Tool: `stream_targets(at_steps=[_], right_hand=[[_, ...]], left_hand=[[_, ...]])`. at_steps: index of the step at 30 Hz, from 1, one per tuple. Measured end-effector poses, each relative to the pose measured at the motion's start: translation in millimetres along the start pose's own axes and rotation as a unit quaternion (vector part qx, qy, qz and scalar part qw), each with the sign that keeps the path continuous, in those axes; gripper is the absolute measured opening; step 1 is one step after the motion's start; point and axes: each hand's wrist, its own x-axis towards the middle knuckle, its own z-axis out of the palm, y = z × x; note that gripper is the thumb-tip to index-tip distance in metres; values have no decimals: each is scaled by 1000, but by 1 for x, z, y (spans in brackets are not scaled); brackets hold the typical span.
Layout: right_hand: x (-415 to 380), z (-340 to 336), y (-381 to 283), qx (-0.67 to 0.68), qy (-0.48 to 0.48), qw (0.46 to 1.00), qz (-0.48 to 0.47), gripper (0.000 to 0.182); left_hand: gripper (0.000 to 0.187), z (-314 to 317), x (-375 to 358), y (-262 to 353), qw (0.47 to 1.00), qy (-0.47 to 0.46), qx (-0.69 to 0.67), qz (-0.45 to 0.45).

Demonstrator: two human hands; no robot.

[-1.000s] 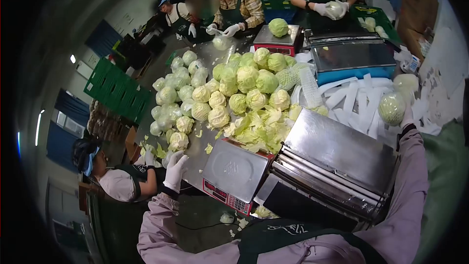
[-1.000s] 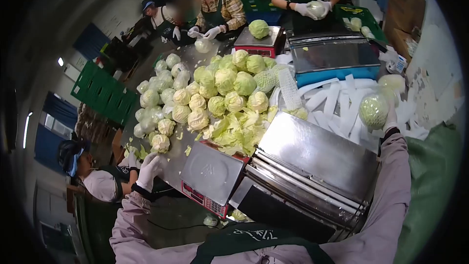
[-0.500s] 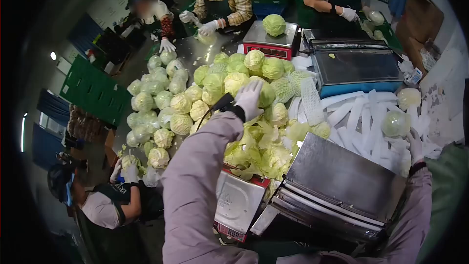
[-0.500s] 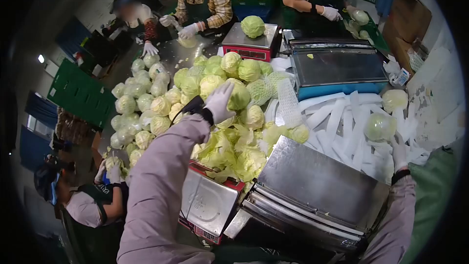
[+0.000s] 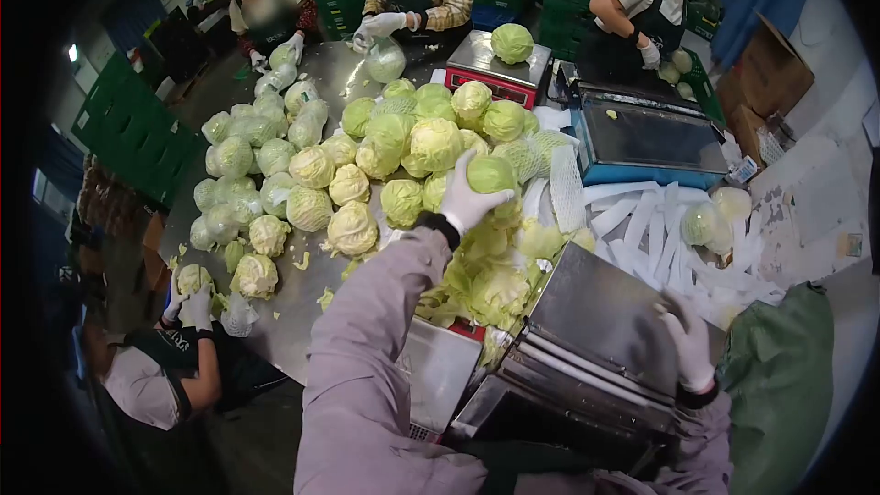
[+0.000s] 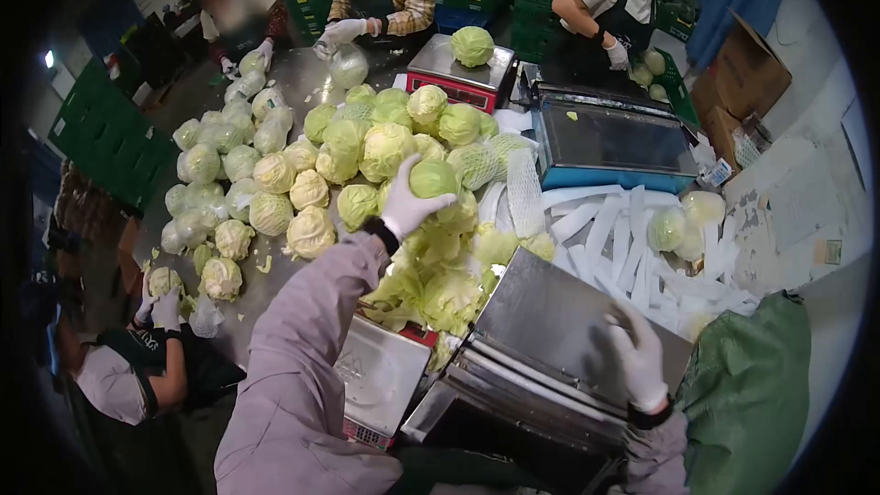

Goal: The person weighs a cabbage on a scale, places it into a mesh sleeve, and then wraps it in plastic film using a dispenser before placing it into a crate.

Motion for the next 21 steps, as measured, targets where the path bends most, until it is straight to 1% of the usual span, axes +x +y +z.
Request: stream_targets(at_steps=[1,2,3,4,5,6,8,9,10,11,12,13,14,15,16,18,19,20,21], right_hand=[[0,27,-21,32,-18,999,3,42],[0,52,-26,74,-50,996,-19,45],[-3,77,-26,147,-78,985,-40,55],[-6,101,-29,142,-111,979,-95,66],[-14,119,-39,111,-118,979,-126,73],[-25,133,-42,153,-136,972,-115,73],[-53,150,-45,268,-133,949,-104,69],[-68,150,-48,267,-130,950,-100,69],[-82,148,-51,344,-179,921,-41,68],[-97,147,-51,417,-226,880,18,69],[-112,148,-45,418,-225,880,21,69],[-124,151,-38,437,-279,853,55,68],[-135,153,-34,455,-334,821,86,68],[-146,153,-33,456,-336,820,85,68],[-155,151,-32,389,-296,869,74,65],[-170,148,-32,246,-208,945,50,60],[-179,144,-38,186,-129,974,-16,50],[-185,145,-34,188,-65,975,-99,42],[-193,140,-44,140,-60,977,-151,39]], left_hand=[[82,-1,-24,4,973,-30,-220,-65],[69,-17,-52,39,937,-76,-329,-90],[62,-19,-78,46,902,-78,-395,-154],[63,-31,-108,66,863,-111,-441,-222],[67,-46,-139,92,818,-129,-494,-265],[70,-59,-169,114,766,-148,-545,-307],[81,-79,-224,130,809,-232,-488,-233],[87,-82,-247,130,889,-242,-380,-86],[92,-90,-270,140,890,-251,-361,-121],[94,-88,-287,136,927,-206,-307,-64],[97,-85,-304,128,956,-158,-248,-7],[97,-82,-319,125,956,-158,-247,-8],[99,-76,-332,123,913,-158,-373,-39],[100,-74,-346,124,854,-156,-492,-70],[100,-74,-358,125,855,-156,-490,-69],[98,-74,-380,128,846,-116,-510,-102],[96,-73,-390,125,850,-114,-504,-102],[96,-74,-400,124,851,-117,-502,-102],[96,-75,-409,124,847,-118,-506,-114]])
